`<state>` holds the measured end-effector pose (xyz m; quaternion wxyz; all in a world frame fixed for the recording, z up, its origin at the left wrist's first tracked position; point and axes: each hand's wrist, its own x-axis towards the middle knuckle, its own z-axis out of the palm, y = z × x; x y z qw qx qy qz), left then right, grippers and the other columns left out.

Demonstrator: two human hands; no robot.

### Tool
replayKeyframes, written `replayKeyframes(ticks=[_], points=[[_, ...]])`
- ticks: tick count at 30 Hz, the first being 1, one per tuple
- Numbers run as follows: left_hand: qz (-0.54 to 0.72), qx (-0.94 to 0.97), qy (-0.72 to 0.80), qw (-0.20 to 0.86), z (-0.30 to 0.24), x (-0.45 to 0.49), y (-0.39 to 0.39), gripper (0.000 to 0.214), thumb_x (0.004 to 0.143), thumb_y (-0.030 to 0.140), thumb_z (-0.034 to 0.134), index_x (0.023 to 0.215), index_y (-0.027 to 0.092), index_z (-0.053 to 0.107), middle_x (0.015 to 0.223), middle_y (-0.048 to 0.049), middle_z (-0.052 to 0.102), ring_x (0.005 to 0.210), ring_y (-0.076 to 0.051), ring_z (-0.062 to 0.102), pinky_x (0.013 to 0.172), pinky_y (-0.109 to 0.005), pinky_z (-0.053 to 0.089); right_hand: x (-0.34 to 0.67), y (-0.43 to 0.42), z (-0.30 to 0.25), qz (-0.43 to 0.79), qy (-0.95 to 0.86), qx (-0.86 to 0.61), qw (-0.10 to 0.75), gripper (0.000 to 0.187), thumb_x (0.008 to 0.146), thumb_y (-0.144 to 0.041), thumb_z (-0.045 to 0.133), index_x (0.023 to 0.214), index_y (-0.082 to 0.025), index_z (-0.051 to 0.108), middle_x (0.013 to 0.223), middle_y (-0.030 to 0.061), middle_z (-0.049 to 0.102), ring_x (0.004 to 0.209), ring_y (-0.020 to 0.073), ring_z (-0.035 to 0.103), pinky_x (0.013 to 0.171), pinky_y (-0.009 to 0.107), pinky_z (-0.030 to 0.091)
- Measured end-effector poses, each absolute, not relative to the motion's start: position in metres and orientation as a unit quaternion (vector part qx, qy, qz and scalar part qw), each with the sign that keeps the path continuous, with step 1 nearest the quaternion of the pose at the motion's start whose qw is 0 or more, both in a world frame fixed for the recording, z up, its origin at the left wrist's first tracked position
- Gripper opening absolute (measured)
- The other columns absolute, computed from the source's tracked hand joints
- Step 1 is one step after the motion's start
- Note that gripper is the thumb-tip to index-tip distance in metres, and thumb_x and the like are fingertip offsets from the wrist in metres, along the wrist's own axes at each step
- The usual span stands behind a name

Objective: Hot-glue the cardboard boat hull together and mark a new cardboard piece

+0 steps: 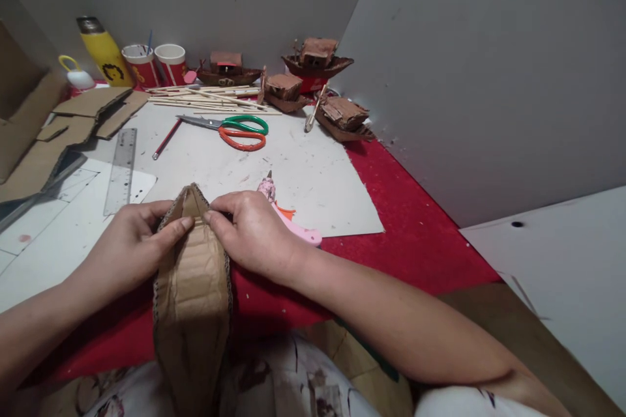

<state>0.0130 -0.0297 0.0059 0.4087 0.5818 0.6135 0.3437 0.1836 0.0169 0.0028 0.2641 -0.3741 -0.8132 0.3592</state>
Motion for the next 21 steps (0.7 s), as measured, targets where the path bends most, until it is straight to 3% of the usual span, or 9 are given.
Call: replayKeyframes(ticks=[11,21], points=[[0.374,0.568,0.584,0.443,0.0027,0.0111,-0.0273,0.023,0.083,0.033,0.058,0.092,0.017,0.073,0.078,-0.0041,0.072,0.073,-0.022,0.065,0.063,-0.03,0.053,0.1847,0.0152,0.0036,0.345,-0.824,-0.354,0.278,0.029,0.088,-0.012,0.053,0.06,-0.016,0.05,0.06,-0.0038,0.05,0.059,0.0089,0.043,0.062,0.023,0.033],[0.385,0.588,0.573,0.42,0.0017,0.0115,-0.0281,0.024,0.085,0.038,0.057,0.088,0.018,0.07,0.074,-0.0012,0.068,0.068,-0.018,0.061,0.059,-0.026,0.049,0.184,0.0154,0.0064,0.345,-0.83,-0.353,0.26,0.032,0.089,-0.014,0.053,0.057,-0.016,0.049,0.058,-0.0034,0.051,0.058,0.0093,0.045,0.06,0.024,0.033]])
